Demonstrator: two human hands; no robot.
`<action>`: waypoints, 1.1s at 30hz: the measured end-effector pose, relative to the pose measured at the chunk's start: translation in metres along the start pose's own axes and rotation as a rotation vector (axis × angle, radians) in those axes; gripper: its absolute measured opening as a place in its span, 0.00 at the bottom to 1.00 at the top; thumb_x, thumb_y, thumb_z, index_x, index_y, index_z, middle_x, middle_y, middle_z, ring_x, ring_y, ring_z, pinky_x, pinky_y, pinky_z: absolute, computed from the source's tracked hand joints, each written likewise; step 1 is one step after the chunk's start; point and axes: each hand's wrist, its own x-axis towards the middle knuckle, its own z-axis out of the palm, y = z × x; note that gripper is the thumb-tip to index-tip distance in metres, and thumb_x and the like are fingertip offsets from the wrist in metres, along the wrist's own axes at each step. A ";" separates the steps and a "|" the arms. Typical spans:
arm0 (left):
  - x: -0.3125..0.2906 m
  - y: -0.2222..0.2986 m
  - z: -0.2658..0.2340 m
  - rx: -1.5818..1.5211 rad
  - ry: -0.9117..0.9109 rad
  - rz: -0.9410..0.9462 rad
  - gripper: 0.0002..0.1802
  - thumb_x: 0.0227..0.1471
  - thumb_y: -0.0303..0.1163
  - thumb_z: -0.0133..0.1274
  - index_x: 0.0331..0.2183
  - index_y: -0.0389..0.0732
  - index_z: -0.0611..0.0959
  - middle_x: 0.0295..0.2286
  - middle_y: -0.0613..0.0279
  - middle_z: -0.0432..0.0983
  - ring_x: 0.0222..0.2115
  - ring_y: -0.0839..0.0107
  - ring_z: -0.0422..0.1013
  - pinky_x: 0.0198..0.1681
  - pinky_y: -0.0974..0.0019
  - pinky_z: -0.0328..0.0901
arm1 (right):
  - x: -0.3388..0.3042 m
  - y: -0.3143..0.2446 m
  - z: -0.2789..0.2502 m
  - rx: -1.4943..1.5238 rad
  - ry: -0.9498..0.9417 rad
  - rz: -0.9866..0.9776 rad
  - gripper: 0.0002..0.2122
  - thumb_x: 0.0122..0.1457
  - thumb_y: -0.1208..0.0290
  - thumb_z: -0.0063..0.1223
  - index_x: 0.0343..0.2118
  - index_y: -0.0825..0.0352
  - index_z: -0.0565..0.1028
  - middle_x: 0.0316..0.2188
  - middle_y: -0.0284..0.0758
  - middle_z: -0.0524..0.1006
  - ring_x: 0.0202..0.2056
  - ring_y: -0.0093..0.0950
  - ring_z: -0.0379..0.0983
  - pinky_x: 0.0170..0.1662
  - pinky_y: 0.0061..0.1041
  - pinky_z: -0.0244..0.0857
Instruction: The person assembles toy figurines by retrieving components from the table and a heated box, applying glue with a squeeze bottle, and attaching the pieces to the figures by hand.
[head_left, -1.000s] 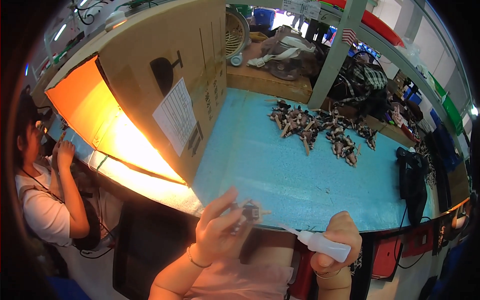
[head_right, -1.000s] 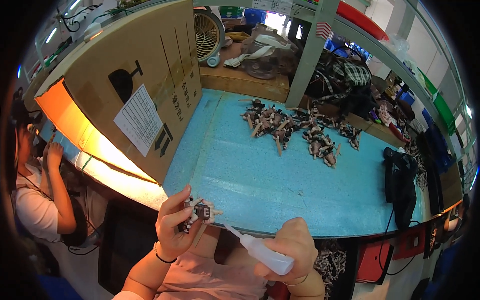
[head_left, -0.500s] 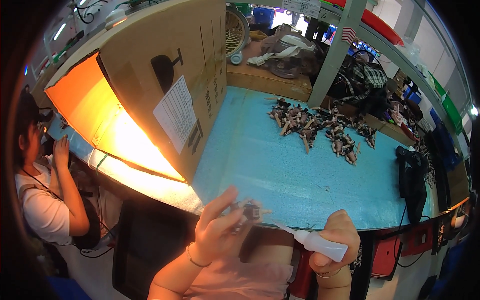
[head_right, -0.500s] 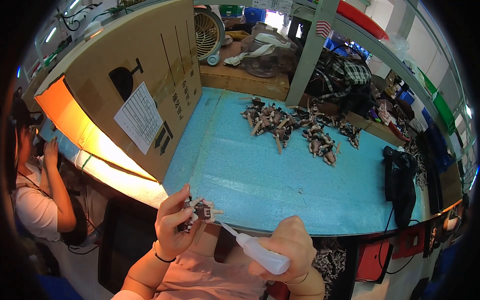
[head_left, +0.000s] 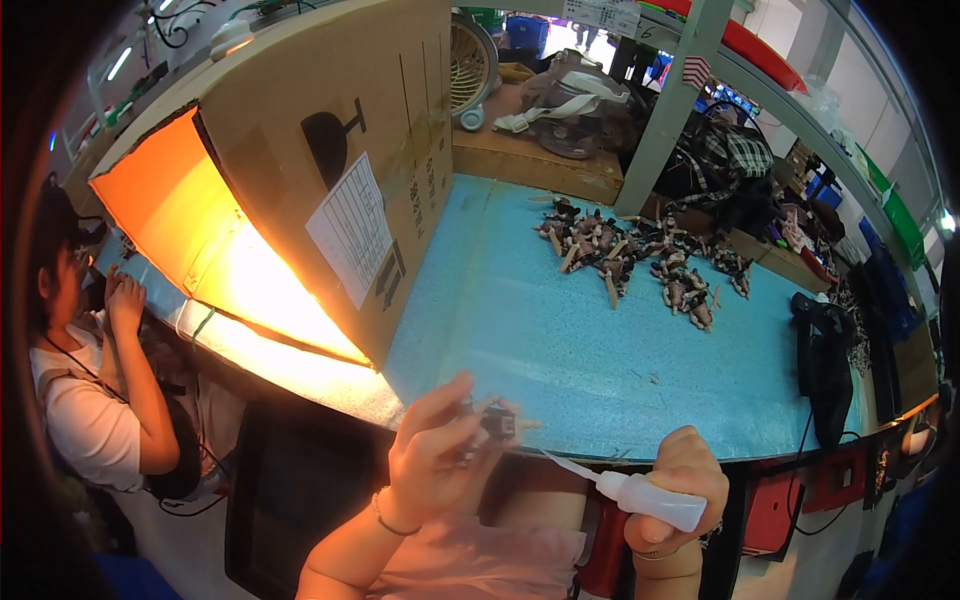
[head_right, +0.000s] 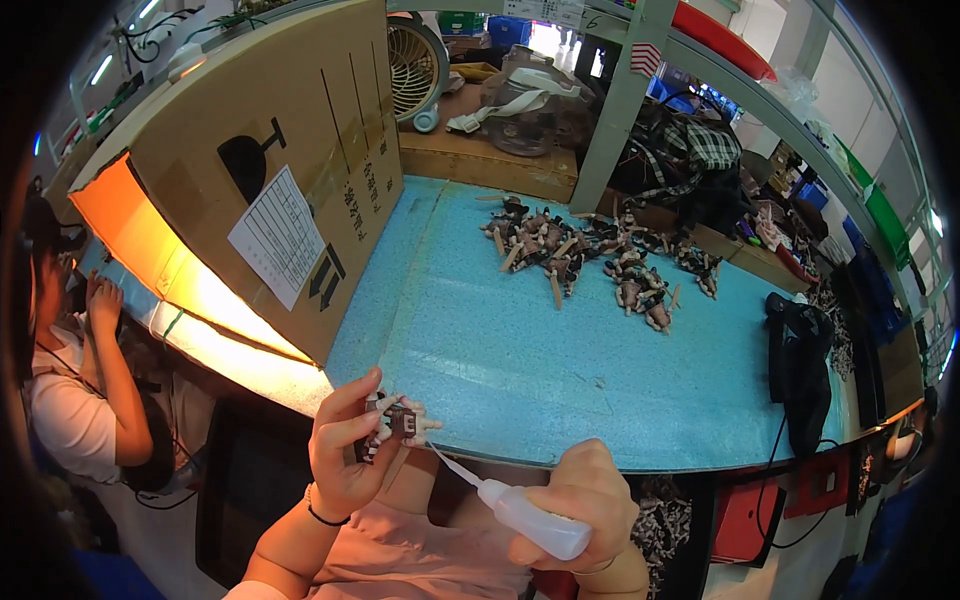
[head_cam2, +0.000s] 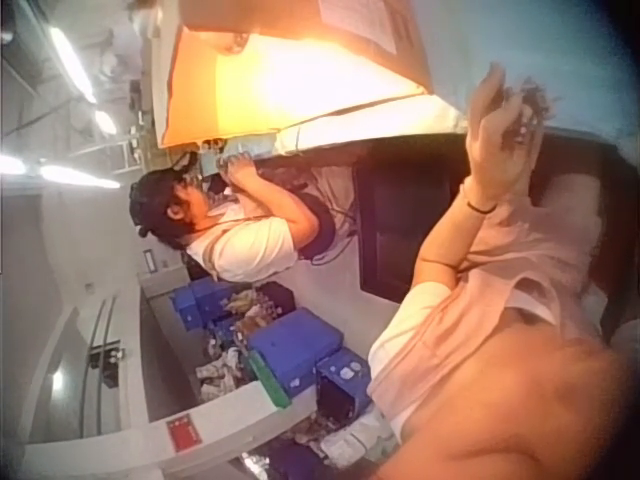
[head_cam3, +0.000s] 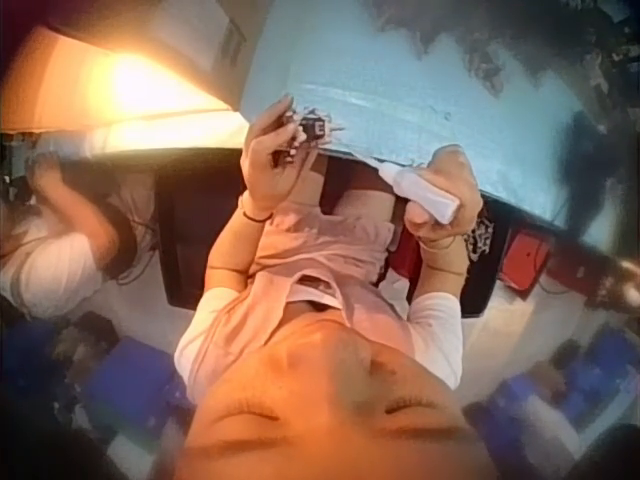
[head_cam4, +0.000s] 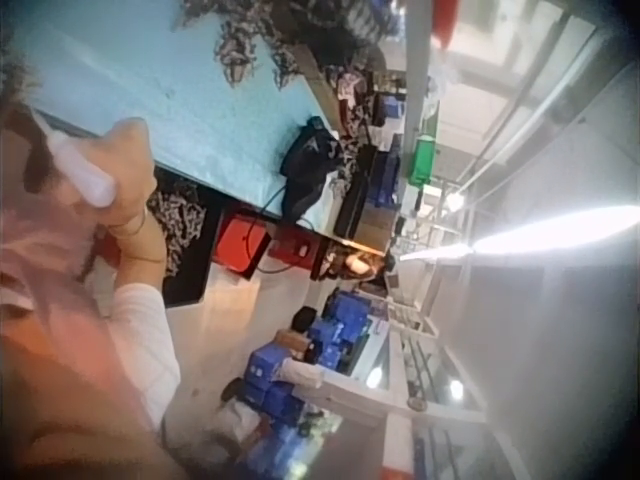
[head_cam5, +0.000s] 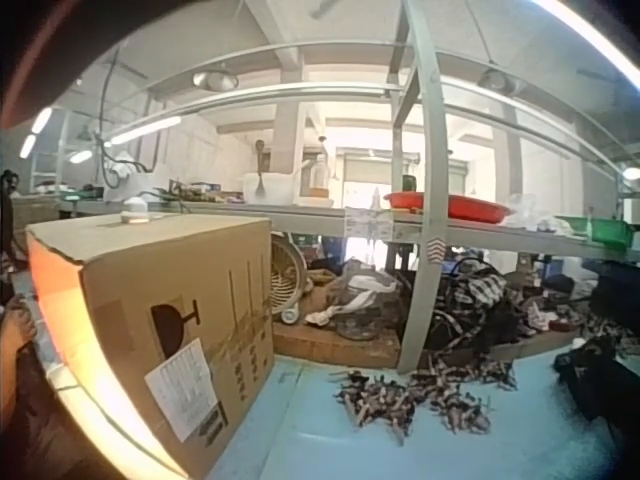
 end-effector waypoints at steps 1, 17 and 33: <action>-0.002 -0.003 -0.001 -0.028 -0.011 -0.013 0.26 0.38 0.12 0.54 0.40 0.40 0.66 0.47 0.39 0.58 0.46 0.51 0.65 0.45 0.58 0.65 | 0.000 0.000 0.000 0.008 0.006 0.006 0.23 0.49 0.45 0.50 0.30 0.64 0.64 0.17 0.28 0.64 0.17 0.20 0.57 0.23 0.21 0.51; -0.003 -0.001 -0.001 -0.230 -0.030 -0.153 0.25 0.41 0.11 0.50 0.41 0.41 0.65 0.48 0.41 0.57 0.49 0.55 0.62 0.49 0.57 0.61 | 0.001 0.000 -0.001 0.070 0.023 0.002 0.20 0.44 0.54 0.61 0.30 0.65 0.71 0.17 0.26 0.68 0.18 0.22 0.62 0.23 0.22 0.54; -0.001 0.002 -0.002 -0.469 -0.031 -0.253 0.25 0.42 0.08 0.47 0.43 0.38 0.65 0.48 0.44 0.56 0.46 0.55 0.65 0.43 0.59 0.69 | 0.001 0.004 0.004 0.073 -0.006 -0.012 0.25 0.49 0.43 0.48 0.27 0.66 0.64 0.18 0.29 0.63 0.17 0.20 0.56 0.22 0.21 0.51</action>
